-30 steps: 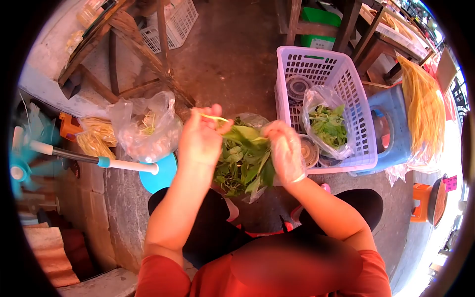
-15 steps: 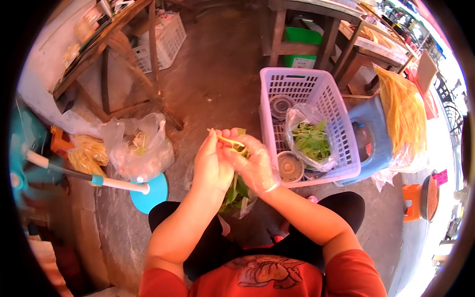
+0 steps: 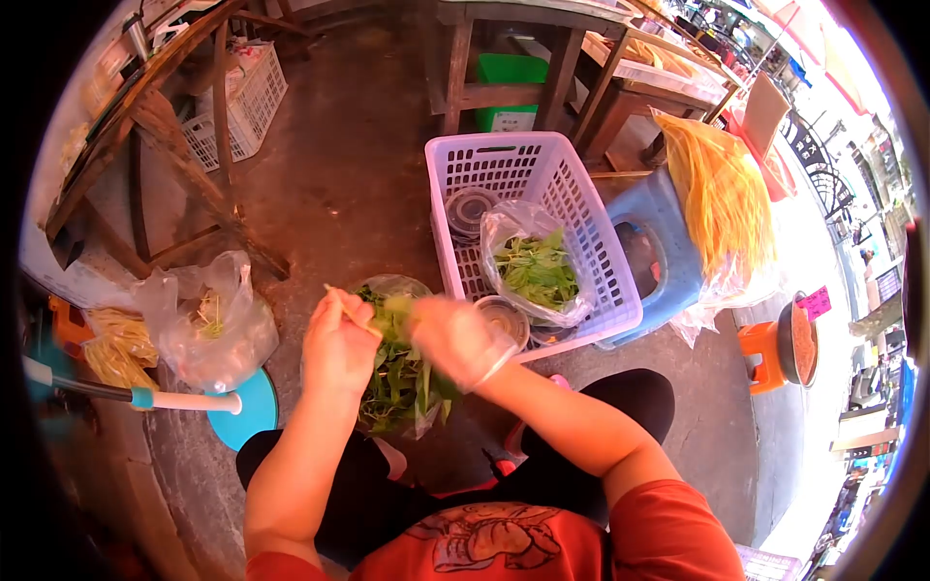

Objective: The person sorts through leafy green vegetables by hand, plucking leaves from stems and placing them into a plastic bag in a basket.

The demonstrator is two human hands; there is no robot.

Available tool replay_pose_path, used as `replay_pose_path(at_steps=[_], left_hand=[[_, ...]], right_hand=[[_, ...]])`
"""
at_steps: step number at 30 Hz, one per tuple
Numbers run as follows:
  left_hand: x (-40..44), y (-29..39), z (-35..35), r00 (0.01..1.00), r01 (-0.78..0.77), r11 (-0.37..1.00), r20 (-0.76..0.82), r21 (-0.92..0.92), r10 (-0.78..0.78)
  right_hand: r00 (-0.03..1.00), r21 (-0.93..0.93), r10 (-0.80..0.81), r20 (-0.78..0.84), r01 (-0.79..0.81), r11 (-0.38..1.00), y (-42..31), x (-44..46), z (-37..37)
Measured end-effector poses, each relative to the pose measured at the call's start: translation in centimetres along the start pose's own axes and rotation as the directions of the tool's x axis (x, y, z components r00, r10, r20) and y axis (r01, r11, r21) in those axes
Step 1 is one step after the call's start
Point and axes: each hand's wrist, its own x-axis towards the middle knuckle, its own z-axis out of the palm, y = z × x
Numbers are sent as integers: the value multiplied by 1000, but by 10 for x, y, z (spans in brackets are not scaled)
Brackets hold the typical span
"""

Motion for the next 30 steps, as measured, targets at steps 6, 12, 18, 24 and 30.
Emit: replay_pose_path(at_steps=[6, 12, 18, 24, 30], left_hand=[[6, 59, -24, 983, -182, 975, -18, -130, 181], [3, 65, -37, 988, -118, 983, -120, -143, 102], [29, 82, -109, 821, -114, 965, -524, 237, 225], [109, 164, -263, 633, -545, 814, -539, 200, 556], [137, 238, -298, 452, -138, 602, -491, 786, 745]], right_hand=[[899, -254, 357, -254, -418, 872, 99, 16, -120], [645, -589, 742, -184, -676, 442, 249, 8, -129], [696, -609, 648, 309, -378, 697, 271, 20, -82], [556, -806, 748, 362, -217, 551, 194, 69, -121], [580, -908, 802, 143, -245, 339, 108, 61, -155]])
